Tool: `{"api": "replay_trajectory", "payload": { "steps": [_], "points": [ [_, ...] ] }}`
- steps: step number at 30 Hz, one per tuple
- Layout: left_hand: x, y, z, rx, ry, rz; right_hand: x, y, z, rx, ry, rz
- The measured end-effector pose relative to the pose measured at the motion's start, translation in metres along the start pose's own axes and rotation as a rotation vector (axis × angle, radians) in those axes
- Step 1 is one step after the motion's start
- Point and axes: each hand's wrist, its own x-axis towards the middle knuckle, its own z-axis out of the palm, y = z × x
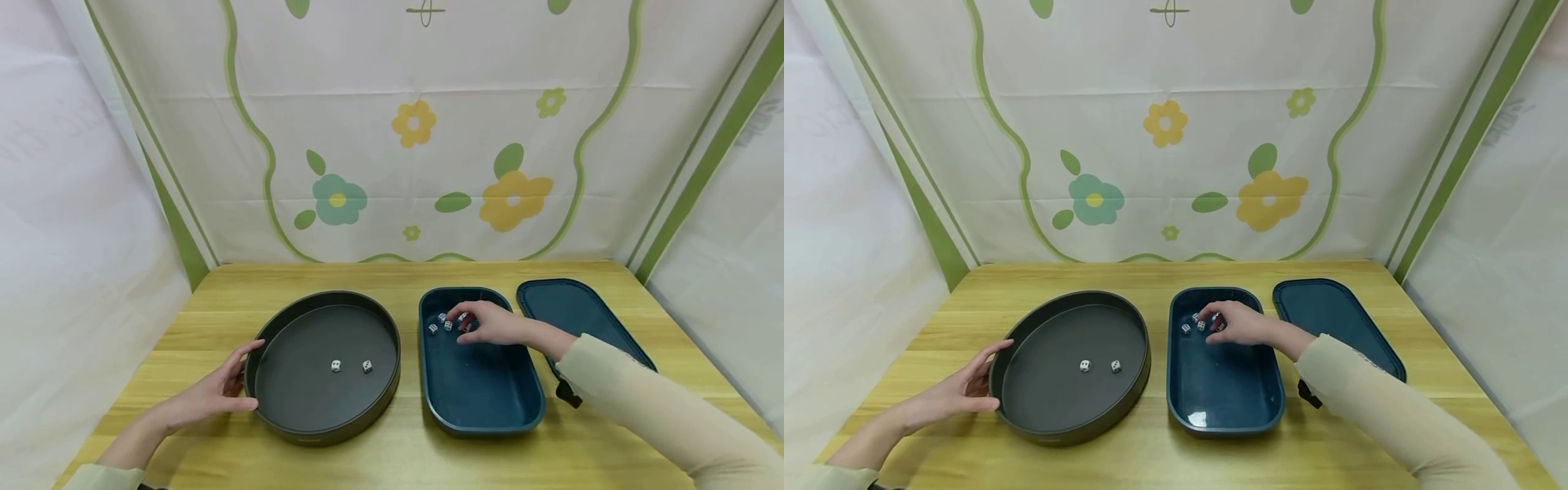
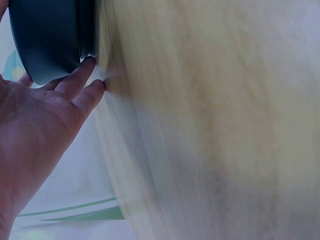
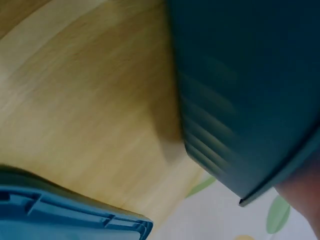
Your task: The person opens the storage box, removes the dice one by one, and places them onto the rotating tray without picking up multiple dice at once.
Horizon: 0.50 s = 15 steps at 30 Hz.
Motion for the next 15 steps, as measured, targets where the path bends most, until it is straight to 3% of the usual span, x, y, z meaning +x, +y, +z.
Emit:
{"api": "replay_trajectory", "payload": {
  "steps": [6, 15],
  "points": [
    [0.0, 0.0, 0.001, 0.023, 0.009, 0.005, 0.005, 0.003, 0.005, -0.044, 0.001, 0.039],
    [0.001, -0.001, 0.002, 0.031, 0.018, 0.022, 0.009, 0.008, 0.014, 0.006, -0.056, -0.033]
  ]
}}
